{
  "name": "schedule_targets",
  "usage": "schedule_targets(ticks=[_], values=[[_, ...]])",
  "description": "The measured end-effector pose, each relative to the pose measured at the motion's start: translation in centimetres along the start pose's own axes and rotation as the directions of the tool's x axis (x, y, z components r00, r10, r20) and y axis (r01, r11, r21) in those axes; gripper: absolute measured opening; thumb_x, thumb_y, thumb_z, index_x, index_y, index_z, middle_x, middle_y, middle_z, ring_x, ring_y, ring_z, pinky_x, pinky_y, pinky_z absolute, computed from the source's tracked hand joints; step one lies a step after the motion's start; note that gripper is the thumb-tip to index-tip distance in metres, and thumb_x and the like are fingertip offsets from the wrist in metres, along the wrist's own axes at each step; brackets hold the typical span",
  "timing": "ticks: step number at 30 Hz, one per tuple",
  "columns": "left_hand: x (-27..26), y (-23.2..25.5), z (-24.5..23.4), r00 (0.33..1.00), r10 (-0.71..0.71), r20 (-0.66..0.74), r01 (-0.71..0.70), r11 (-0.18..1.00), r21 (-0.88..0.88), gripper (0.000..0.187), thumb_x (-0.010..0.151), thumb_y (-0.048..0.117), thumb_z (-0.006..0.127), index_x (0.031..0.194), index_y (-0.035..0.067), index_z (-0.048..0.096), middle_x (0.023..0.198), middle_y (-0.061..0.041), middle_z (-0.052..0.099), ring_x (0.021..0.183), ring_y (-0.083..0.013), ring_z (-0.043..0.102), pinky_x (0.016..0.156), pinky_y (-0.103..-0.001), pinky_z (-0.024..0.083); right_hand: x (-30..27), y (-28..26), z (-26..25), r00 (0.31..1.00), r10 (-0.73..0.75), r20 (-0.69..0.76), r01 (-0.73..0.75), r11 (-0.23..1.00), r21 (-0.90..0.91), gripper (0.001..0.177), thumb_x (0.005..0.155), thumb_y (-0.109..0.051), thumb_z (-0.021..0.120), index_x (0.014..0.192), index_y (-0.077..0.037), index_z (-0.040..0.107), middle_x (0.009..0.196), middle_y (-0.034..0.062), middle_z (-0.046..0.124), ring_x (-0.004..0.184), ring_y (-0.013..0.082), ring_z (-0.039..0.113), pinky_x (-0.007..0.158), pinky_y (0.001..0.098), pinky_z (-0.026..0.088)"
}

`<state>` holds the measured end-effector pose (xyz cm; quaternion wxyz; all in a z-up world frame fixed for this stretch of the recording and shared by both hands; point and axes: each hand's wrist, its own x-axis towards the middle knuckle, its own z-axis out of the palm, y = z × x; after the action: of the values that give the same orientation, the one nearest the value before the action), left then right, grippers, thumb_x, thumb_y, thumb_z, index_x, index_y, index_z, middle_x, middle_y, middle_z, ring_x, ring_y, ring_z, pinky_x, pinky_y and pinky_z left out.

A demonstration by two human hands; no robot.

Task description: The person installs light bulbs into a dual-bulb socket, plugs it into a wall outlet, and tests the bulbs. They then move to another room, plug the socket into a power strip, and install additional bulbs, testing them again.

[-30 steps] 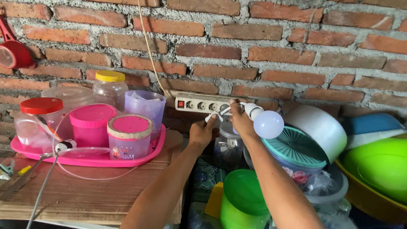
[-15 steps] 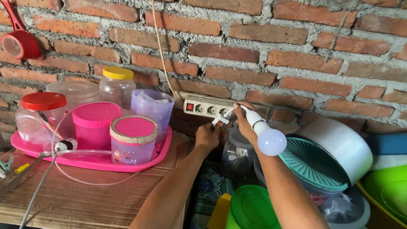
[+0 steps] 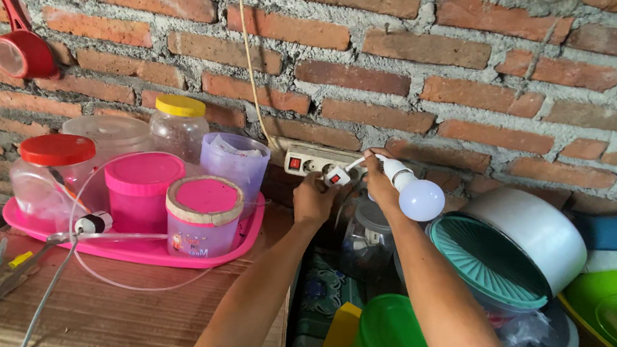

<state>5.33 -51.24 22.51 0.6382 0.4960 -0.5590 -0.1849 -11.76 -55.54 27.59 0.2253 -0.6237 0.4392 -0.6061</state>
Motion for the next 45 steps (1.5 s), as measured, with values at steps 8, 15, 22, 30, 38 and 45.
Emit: schedule_targets(ticks=[8, 15, 22, 30, 38, 45], values=[[0.6, 1.4, -1.3, 0.986, 0.134, 0.100, -0.157, 0.944, 0.290, 0.048, 0.082, 0.035, 0.084, 0.118, 0.013, 0.064, 0.088, -0.017, 0.076, 0.084, -0.0397, 0.072, 0.074, -0.051, 0.057, -0.2, -1.0, 0.4, 0.998, -0.028, -0.051, 0.023, 0.995, -0.095, 0.031, 0.103, -0.035, 0.058, 0.116, -0.008, 0.066, 0.089, 0.0050, 0.077, 0.063, 0.0134, 0.068, 0.060, 0.0290, 0.056], [0.6, 0.0, -0.5, 0.957, 0.286, 0.053, -0.287, 0.899, 0.330, 0.044, 0.075, 0.030, 0.085, 0.111, 0.013, 0.065, 0.101, -0.015, 0.074, 0.087, -0.0417, 0.071, 0.073, -0.052, 0.057, -0.4, -1.0, 0.6, 0.998, -0.049, -0.049, 0.046, 0.996, -0.073, 0.032, 0.104, -0.036, 0.057, 0.117, -0.009, 0.064, 0.088, 0.0042, 0.075, 0.064, 0.0135, 0.067, 0.060, 0.0298, 0.056], [0.9, -1.3, -0.3, 0.951, 0.309, 0.026, -0.304, 0.916, 0.262, 0.043, 0.075, 0.025, 0.084, 0.111, 0.012, 0.065, 0.104, -0.016, 0.073, 0.091, -0.0420, 0.070, 0.077, -0.052, 0.056, -1.1, -1.4, 0.6, 0.994, -0.091, -0.054, 0.086, 0.993, -0.083, 0.031, 0.102, -0.035, 0.060, 0.114, -0.007, 0.068, 0.084, 0.0035, 0.076, 0.059, 0.0130, 0.060, 0.056, 0.0300, 0.049], [0.9, -2.2, -0.1, 0.954, 0.296, 0.048, -0.298, 0.922, 0.249, 0.042, 0.076, 0.022, 0.084, 0.113, 0.012, 0.065, 0.106, -0.016, 0.072, 0.093, -0.0414, 0.069, 0.079, -0.051, 0.056, -3.7, -4.6, -0.1, 0.926, -0.376, -0.031, 0.360, 0.905, -0.227, 0.024, 0.104, -0.029, 0.066, 0.107, -0.006, 0.073, 0.074, 0.0085, 0.069, 0.063, 0.0126, 0.061, 0.057, 0.0297, 0.047], [0.6, -2.3, -0.3, 0.927, 0.370, 0.057, -0.373, 0.897, 0.239, 0.043, 0.078, 0.022, 0.082, 0.117, 0.012, 0.065, 0.108, -0.016, 0.072, 0.092, -0.0396, 0.070, 0.078, -0.049, 0.057, -5.1, -7.4, -0.7, 0.978, -0.210, -0.023, 0.191, 0.926, -0.325, 0.022, 0.099, -0.028, 0.067, 0.109, -0.010, 0.076, 0.078, 0.0076, 0.074, 0.067, 0.0124, 0.067, 0.061, 0.0303, 0.050], [0.2, -1.9, -0.2, 0.938, 0.345, 0.041, -0.344, 0.901, 0.264, 0.045, 0.080, 0.025, 0.082, 0.120, 0.012, 0.066, 0.109, -0.015, 0.072, 0.093, -0.0390, 0.070, 0.079, -0.048, 0.058, -5.4, -8.4, -1.2, 0.969, -0.247, 0.004, 0.230, 0.896, -0.380, 0.024, 0.099, -0.029, 0.067, 0.111, -0.011, 0.076, 0.087, 0.0096, 0.076, 0.076, 0.0180, 0.073, 0.068, 0.0305, 0.054]])
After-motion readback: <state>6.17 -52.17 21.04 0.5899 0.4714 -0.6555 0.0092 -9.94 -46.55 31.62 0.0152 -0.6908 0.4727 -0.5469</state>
